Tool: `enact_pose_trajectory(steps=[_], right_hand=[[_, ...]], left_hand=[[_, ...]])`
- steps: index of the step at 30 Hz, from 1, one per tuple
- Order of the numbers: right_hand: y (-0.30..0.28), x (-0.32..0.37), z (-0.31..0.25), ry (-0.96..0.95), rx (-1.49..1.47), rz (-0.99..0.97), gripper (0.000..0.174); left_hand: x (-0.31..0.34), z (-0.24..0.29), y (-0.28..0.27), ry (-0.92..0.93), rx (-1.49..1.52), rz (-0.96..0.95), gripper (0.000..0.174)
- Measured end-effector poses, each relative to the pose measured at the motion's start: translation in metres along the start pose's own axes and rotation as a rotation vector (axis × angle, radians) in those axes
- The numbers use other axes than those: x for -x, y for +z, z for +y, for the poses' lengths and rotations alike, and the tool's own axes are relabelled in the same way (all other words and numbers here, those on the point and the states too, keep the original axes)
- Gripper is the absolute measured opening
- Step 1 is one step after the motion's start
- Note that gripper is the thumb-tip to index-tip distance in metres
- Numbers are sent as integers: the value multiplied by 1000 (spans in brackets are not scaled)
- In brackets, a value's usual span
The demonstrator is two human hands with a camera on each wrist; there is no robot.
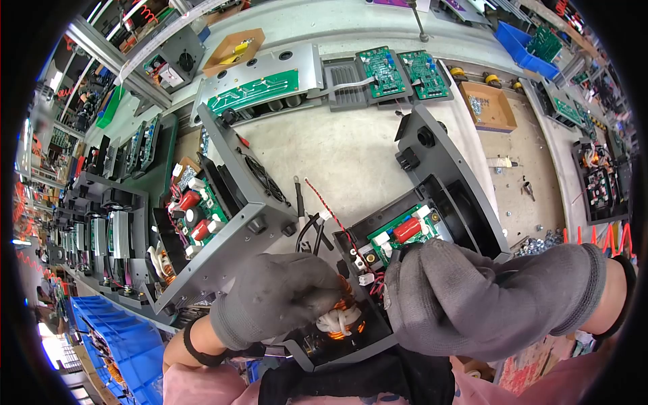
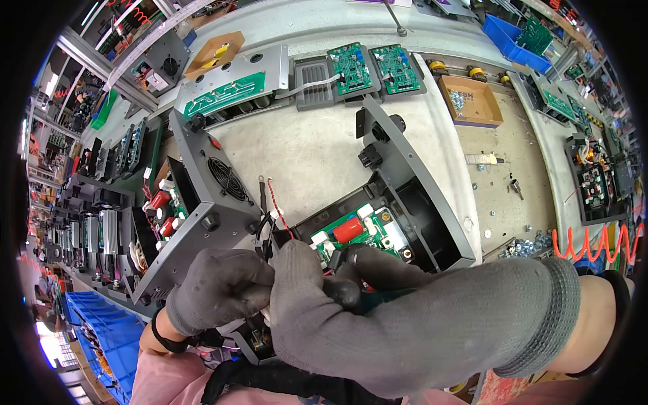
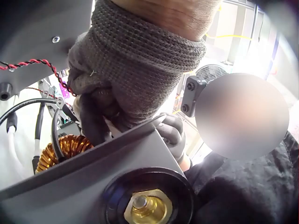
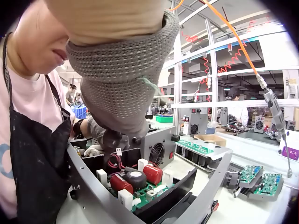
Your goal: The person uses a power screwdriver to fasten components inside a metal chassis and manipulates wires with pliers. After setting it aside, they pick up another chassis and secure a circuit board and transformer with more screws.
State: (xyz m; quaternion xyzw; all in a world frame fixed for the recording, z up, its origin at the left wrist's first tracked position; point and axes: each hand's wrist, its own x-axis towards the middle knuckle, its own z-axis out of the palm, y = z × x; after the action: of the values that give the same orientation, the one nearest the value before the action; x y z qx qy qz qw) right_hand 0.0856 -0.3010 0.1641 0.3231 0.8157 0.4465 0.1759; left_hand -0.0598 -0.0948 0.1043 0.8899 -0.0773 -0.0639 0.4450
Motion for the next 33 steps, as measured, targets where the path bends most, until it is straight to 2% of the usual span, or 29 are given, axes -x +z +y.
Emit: enact_pose_trajectory(steps=[2,12,21,25,28,33], right_hand=[[-1,-1,1,-14,-6,-6,12],[-5,-13,26,-174,-61,-36,13],[-5,-21,41,-302,-108,-68,13],[-7,-17,26,-321,-77,-114,17],[-7,-17,21,-240,-45,-117,15],[-10,-19,32,-386,8,-102,9]], left_hand=[[-1,1,-1,22,-67,-1,10],[2,-11,6,89,-19,51,9],[3,-11,9,37,79,49,8],[4,-16,12,40,89,42,7],[5,-19,14,33,96,47,6],[4,-18,12,18,106,33,5]])
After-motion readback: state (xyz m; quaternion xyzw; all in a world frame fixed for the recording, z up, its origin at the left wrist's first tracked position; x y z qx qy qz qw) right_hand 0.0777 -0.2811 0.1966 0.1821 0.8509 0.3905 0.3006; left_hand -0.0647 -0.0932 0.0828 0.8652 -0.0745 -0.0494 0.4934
